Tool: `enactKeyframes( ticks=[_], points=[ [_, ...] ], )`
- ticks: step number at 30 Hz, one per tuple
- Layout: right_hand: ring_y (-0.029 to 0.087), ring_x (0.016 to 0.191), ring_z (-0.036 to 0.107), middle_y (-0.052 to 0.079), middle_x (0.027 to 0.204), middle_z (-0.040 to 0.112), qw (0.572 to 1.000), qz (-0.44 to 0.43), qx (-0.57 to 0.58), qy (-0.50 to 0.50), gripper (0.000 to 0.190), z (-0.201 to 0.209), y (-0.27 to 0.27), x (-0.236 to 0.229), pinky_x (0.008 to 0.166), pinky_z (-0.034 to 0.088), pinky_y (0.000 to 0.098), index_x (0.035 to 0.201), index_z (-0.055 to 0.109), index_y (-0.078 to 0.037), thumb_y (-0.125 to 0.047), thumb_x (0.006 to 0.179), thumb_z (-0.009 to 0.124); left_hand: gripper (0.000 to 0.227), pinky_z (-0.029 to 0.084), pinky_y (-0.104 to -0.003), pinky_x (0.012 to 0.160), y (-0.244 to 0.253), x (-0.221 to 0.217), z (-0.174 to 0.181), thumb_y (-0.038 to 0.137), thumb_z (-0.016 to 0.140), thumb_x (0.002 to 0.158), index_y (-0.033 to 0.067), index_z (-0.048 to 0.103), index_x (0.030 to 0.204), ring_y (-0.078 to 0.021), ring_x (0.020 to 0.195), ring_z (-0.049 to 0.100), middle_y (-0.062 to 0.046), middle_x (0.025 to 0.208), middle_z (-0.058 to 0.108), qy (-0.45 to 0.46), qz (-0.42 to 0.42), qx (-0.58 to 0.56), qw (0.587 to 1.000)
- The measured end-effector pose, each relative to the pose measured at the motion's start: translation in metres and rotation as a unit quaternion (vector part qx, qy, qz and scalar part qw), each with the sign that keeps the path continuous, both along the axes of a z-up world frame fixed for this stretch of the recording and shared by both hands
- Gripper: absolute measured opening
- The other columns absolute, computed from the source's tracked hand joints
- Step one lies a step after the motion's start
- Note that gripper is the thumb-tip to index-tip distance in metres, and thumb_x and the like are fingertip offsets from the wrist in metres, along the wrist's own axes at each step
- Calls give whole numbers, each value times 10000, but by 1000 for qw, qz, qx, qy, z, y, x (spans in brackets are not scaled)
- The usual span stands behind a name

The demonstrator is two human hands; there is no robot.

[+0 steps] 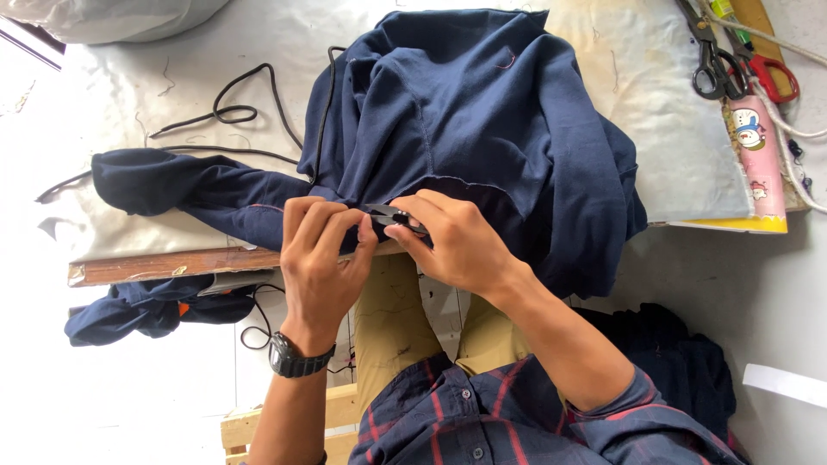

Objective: Trimming excess threads from a blue garment using a hand-held thread trimmer.

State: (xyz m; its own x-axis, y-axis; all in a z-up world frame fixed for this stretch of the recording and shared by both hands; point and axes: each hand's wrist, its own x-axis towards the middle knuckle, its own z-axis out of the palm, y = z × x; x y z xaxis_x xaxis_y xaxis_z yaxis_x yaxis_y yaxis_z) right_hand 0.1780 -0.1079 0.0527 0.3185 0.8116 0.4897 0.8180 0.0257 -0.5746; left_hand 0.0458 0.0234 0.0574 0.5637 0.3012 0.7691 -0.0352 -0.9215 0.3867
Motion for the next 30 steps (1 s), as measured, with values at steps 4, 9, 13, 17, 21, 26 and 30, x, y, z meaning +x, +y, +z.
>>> enactKeyframes(
  ticks=[4,9,13,17,21,26,30],
  points=[
    [275,706,704,121,779,631,1000,6,27,-13,202,-11,5,-3,584,607,316,1118,691,-8,-170,1007,643,85,551,-338,759,-5,0,2,-65,719,884,12,701,854,-283,810,570,-85,790,583,-1,-1,-2,1000],
    [262,735,710,67,791,655,998,-10,69,7,237,-18,10,-4,645,615,325,1097,723,-72,-237,1057,557,121,566,-368,784,-10,-1,6,-75,702,871,19,682,798,-292,778,585,-81,766,595,-13,14,5,1000],
    [248,762,716,59,832,682,993,-68,101,-1,192,-21,-2,12,690,607,307,1075,732,-75,-232,1031,633,252,548,-341,786,-3,-7,1,-28,678,914,47,604,685,-279,748,571,-54,696,558,-32,16,-16,999],
    [251,665,702,102,759,674,987,-122,85,61,184,-22,-13,12,534,584,267,1068,734,-50,-210,978,720,140,520,-409,881,2,-3,-8,104,770,932,15,689,1003,-341,936,572,-102,915,604,27,6,8,1000],
    [280,669,723,139,754,688,989,-103,76,74,186,-19,-12,9,504,587,277,1066,731,-20,-168,955,738,40,521,-356,828,1,8,-13,20,732,957,23,732,996,-309,938,563,-86,909,609,31,3,30,999],
    [284,680,725,147,756,681,993,-76,58,68,179,-18,-13,4,495,595,305,1070,720,-12,-158,968,703,54,511,-336,785,0,7,-8,-11,743,940,41,757,941,-287,883,556,-66,855,619,6,11,2,1000],
    [285,687,711,135,767,657,997,-51,43,41,193,-15,-9,0,537,605,323,1100,705,-23,-182,1001,662,66,527,-340,790,0,2,-7,-16,782,901,45,762,916,-290,885,551,-61,833,612,-11,26,1,1000]
  ],
)
